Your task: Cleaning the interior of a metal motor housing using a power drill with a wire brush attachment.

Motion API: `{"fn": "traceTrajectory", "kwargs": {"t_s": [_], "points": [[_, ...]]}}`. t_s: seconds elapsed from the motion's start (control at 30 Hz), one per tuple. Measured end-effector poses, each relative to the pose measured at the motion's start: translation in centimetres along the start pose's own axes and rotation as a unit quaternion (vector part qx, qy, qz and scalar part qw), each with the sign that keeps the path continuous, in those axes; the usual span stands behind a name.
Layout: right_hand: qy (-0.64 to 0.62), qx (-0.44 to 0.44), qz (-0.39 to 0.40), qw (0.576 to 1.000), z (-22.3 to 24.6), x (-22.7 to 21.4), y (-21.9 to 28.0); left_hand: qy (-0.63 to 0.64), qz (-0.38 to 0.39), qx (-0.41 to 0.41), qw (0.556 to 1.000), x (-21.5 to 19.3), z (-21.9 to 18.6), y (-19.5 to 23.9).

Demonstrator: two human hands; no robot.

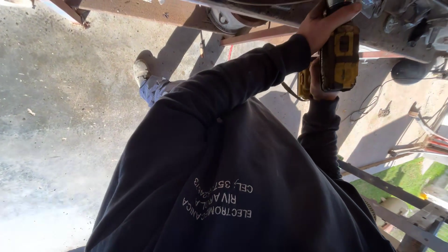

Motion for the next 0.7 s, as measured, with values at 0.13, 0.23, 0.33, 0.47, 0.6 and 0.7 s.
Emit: {"fn": "traceTrajectory", "kwargs": {"t_s": [0.13, 0.23, 0.33, 0.47, 0.6, 0.7], "points": [[-0.122, 0.033, -0.010, 0.992, -1.6, 0.1, -1.6, -0.005, -0.009, 0.011, 1.000, -0.2, 0.7, -1.7], [-0.070, 0.019, -0.020, 0.997, -0.1, 0.0, -3.8, 0.010, -0.003, 0.019, 1.000, -0.2, 1.1, -2.2], [-0.100, -0.010, -0.037, 0.994, -2.4, -0.2, -2.4, 0.017, -0.007, 0.023, 1.000, 0.1, 0.6, -1.6], [-0.043, 0.028, -0.011, 0.999, -6.5, -1.2, 0.3, 0.066, -0.009, 0.014, 0.998, 1.0, 0.3, 0.6], [-0.061, 0.014, -0.015, 0.998, -2.3, -2.2, -3.3, 0.020, -0.008, 0.023, 0.999, 1.5, -0.7, -0.7], [-0.117, -0.040, -0.025, 0.992, -0.1, -1.5, -3.4, 0.029, -0.003, 0.052, 0.998, 1.3, 0.5, -1.7]]}}
Point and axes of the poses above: each hand's wrist, its own y-axis away from the middle knuckle, its own x-axis out of the palm, z = x × y, the point moved 6 cm from there along -y, towards the middle knuckle, and after that the axes turned 7 degrees about x, right-handed, at the moved point
